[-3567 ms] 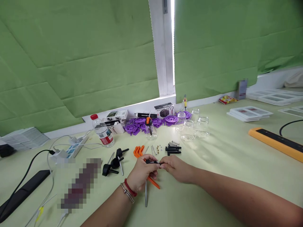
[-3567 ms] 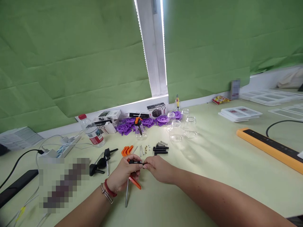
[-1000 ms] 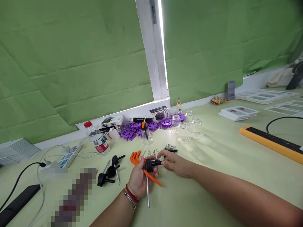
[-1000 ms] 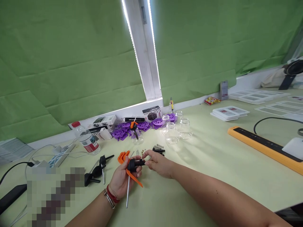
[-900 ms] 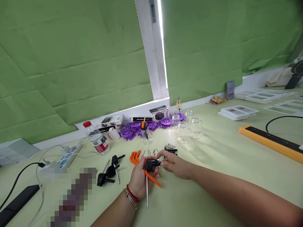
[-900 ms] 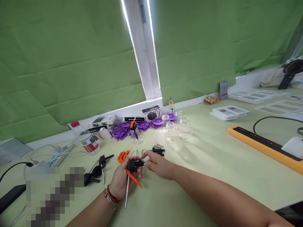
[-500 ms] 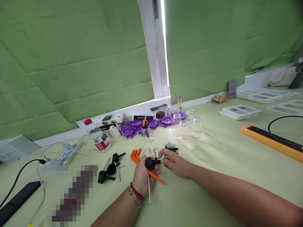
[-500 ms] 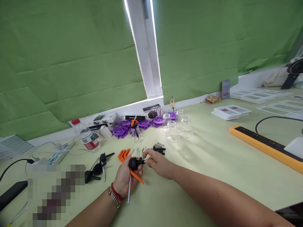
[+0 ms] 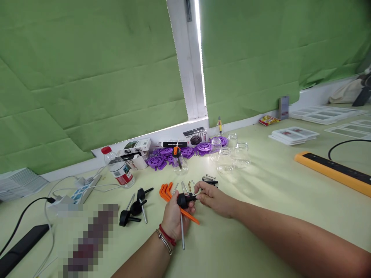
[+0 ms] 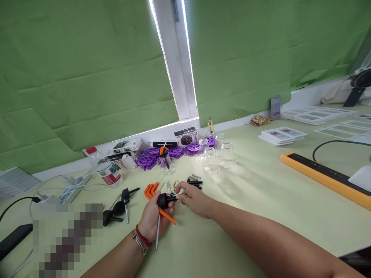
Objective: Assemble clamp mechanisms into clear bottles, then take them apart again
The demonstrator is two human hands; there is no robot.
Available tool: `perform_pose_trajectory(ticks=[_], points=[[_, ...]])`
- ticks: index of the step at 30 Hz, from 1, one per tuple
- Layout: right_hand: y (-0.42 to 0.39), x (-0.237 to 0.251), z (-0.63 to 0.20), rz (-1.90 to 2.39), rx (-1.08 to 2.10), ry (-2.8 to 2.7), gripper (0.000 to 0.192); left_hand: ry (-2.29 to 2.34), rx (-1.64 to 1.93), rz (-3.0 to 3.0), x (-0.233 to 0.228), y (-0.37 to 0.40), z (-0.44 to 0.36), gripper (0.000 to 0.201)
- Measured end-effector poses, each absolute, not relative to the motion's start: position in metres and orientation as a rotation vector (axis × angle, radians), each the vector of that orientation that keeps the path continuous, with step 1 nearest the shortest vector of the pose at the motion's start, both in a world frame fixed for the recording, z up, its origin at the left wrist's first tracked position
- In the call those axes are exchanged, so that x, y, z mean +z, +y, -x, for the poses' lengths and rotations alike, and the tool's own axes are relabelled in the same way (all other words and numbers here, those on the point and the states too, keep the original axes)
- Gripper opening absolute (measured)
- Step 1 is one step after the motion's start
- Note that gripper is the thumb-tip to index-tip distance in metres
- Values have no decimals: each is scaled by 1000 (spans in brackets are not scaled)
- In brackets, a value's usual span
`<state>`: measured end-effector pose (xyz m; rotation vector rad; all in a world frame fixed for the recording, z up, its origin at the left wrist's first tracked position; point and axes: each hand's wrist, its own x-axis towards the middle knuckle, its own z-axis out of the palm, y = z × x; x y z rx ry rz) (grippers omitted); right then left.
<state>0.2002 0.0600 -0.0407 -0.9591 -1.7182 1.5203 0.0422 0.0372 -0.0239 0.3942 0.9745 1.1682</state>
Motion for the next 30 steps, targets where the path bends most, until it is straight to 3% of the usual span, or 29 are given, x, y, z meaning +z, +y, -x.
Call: perform_pose_trajectory(ticks=[30], points=[[64, -43, -198, 892, 1566, -1682, 17, 968, 1154, -322, -29, 42, -41, 36]])
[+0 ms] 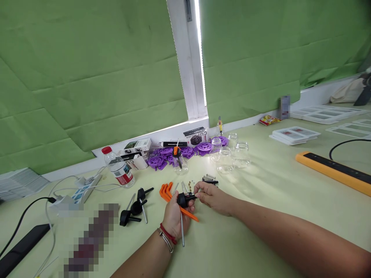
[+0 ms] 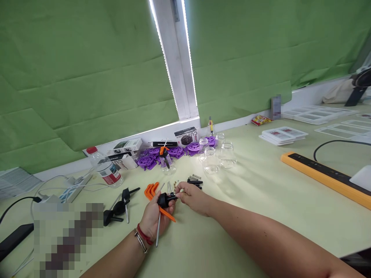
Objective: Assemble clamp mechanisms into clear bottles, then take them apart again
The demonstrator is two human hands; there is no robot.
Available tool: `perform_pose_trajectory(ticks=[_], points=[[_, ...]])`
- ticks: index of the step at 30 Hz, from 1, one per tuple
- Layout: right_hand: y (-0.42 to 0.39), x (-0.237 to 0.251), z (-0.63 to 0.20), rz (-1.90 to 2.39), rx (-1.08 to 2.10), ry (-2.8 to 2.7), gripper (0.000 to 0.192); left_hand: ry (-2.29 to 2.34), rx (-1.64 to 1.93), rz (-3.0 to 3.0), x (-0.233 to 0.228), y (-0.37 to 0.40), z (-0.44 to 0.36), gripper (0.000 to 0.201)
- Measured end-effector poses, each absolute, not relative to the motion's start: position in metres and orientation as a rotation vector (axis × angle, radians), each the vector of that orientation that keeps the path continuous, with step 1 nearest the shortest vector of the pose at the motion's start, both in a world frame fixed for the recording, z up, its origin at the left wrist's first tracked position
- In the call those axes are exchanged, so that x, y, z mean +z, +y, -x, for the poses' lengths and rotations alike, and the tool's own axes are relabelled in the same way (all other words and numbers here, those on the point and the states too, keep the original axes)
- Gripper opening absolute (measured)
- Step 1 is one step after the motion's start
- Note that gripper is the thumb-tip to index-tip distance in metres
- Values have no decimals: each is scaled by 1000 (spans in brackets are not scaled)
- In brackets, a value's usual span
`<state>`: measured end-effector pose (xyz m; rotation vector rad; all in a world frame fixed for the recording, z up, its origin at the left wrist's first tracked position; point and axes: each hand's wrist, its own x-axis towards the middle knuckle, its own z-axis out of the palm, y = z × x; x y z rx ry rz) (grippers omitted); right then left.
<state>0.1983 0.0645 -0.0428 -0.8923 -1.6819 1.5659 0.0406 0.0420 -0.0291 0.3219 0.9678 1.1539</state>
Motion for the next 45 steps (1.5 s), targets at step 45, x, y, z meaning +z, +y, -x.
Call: perform_pose_trajectory(ticks=[45], points=[[67, -51, -198, 852, 1616, -1630, 25, 984, 1212, -320, -27, 40, -44, 33]])
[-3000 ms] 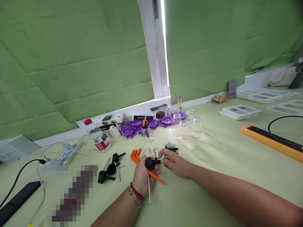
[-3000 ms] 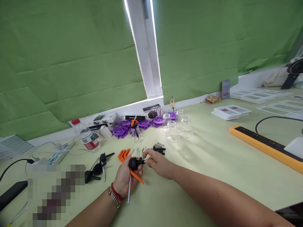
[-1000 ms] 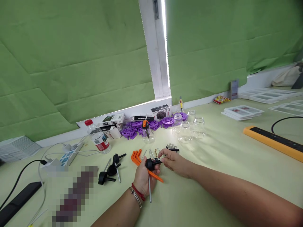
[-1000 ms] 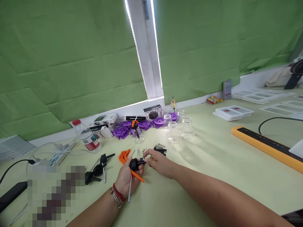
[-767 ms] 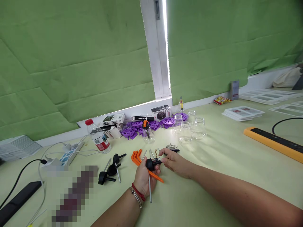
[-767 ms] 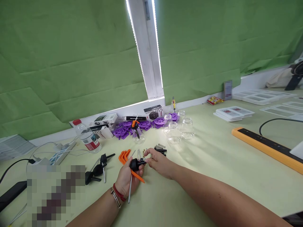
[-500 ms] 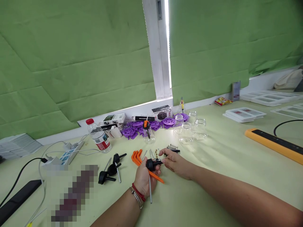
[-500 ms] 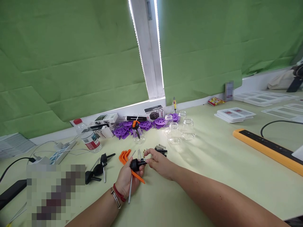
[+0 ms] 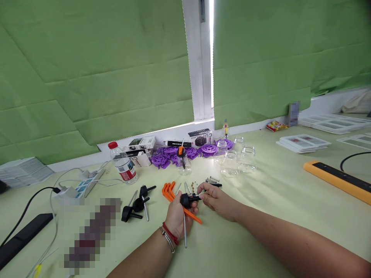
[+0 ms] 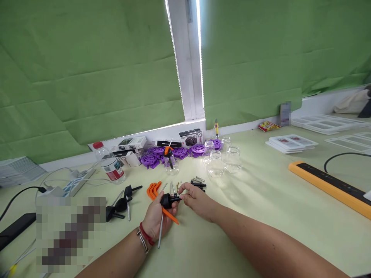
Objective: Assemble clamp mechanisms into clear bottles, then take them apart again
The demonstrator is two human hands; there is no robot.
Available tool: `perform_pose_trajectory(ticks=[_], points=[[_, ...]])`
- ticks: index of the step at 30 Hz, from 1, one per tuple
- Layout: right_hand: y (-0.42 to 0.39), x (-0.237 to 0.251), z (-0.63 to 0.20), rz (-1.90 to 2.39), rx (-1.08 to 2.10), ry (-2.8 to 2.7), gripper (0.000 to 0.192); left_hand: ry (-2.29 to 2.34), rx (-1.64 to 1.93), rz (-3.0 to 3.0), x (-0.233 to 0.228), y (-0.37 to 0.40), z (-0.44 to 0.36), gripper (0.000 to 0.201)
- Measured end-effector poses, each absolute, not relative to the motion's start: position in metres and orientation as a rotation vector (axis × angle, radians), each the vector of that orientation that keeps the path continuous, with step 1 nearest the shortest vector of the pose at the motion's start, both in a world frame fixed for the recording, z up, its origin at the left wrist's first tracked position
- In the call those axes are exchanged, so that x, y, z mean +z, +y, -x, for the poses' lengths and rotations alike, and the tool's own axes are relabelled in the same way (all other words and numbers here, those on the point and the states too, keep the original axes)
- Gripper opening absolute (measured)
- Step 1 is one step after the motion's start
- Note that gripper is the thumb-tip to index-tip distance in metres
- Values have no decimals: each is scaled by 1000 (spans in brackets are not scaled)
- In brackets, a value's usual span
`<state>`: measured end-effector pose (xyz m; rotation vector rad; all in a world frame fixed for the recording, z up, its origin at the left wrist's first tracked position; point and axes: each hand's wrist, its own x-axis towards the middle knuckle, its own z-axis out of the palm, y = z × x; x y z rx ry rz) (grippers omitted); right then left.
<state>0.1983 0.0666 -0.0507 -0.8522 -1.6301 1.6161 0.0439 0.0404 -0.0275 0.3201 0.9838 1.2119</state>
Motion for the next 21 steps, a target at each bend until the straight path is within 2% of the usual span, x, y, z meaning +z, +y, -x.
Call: perform_pose_trajectory(ticks=[5, 21], points=[[65, -48, -198, 886, 1647, -1601, 32, 986, 1204, -324, -26, 38, -45, 35], [65, -49, -197, 889, 1664, -1594, 33, 962, 1229, -332, -29, 38, -44, 33]])
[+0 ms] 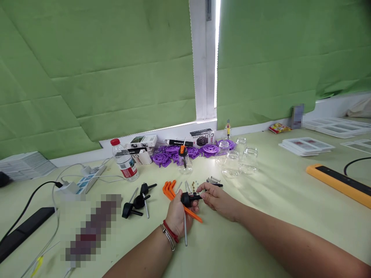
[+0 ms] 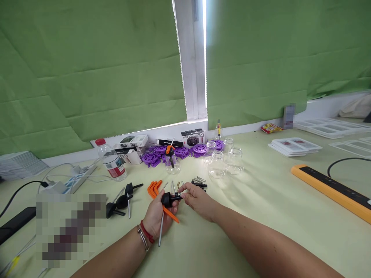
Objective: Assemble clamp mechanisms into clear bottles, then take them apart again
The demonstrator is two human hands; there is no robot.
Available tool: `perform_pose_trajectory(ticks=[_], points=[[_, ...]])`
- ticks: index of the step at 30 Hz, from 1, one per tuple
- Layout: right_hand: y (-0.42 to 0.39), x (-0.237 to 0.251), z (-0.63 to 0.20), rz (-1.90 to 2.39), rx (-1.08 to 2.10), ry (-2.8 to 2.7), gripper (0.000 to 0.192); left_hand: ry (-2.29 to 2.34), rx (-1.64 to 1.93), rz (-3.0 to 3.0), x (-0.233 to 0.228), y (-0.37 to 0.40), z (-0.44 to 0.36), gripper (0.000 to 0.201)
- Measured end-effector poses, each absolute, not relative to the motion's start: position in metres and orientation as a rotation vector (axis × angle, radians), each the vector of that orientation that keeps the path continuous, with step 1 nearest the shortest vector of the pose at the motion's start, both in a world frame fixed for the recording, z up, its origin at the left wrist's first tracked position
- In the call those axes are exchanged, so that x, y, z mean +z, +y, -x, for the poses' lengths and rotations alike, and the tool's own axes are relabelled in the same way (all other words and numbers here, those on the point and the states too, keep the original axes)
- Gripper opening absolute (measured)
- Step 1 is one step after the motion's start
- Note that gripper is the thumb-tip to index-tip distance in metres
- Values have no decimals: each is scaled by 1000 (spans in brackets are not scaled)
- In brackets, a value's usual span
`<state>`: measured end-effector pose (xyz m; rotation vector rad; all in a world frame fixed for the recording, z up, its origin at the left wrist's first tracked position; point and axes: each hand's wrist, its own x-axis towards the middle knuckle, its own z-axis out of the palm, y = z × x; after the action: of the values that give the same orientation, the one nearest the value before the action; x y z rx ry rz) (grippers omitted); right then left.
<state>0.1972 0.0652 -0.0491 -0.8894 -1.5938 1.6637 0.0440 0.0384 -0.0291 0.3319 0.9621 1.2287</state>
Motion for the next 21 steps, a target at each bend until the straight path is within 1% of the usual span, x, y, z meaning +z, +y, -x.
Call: perform_pose_trajectory(ticks=[5, 10, 18, 21], points=[[64, -49, -197, 881, 1635, -1599, 32, 942, 1231, -321, -29, 39, -43, 29], [64, -48, -198, 890, 1649, -1600, 36, 934, 1230, -302, -30, 38, -43, 29], [64, -49, -198, 866, 1652, -1600, 31, 923, 1240, -295, -29, 39, -43, 25], [63, -47, -197, 889, 1654, -1588, 34, 939, 1232, -304, -28, 38, -44, 25]])
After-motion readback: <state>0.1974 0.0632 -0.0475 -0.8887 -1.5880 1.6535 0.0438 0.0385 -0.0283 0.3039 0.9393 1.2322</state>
